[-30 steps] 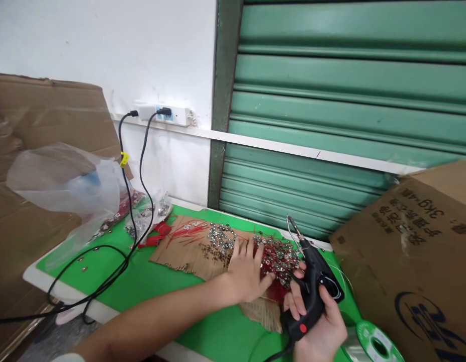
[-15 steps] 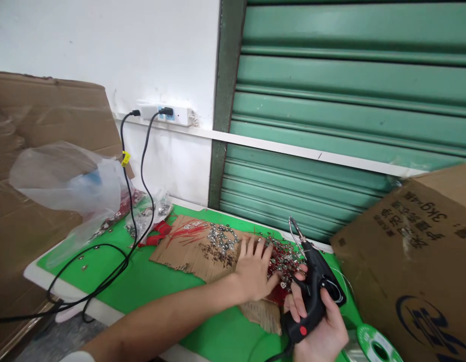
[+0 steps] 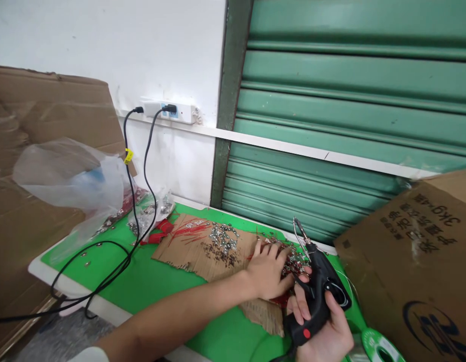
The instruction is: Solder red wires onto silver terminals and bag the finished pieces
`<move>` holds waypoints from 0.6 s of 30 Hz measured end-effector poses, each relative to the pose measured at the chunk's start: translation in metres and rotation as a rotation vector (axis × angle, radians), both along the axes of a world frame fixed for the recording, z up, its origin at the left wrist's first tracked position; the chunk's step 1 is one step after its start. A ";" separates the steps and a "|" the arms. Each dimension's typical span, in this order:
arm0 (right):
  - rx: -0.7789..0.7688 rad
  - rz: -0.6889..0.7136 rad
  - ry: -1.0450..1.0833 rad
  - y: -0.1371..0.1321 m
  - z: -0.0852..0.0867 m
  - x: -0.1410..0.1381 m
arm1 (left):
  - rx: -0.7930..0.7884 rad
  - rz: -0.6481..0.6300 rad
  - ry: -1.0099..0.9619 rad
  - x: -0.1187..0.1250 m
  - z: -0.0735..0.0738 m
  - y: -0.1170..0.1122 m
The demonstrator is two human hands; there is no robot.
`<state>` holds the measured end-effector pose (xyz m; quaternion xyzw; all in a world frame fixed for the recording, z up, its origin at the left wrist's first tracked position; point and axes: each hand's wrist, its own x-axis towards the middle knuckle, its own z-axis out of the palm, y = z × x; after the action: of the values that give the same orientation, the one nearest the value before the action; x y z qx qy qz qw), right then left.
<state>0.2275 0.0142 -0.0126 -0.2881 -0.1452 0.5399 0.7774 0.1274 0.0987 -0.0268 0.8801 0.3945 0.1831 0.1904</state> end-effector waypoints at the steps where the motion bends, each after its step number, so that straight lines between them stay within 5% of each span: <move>1: -0.001 0.004 0.003 0.000 0.001 -0.001 | 0.012 -0.026 -0.012 0.000 0.000 0.001; 10: 0.018 0.027 -0.057 0.002 -0.001 0.003 | 0.085 -0.122 -0.001 -0.001 -0.001 -0.002; 16: 0.036 0.046 -0.035 -0.001 0.002 0.000 | 0.099 0.190 0.067 -0.025 0.009 0.032; 18: 0.043 0.051 -0.021 -0.001 0.002 0.001 | 0.086 0.183 0.158 -0.037 0.008 0.049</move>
<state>0.2281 0.0128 -0.0104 -0.2731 -0.1723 0.5531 0.7680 0.0904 0.1480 -0.0187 0.8596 0.4786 0.1465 0.1030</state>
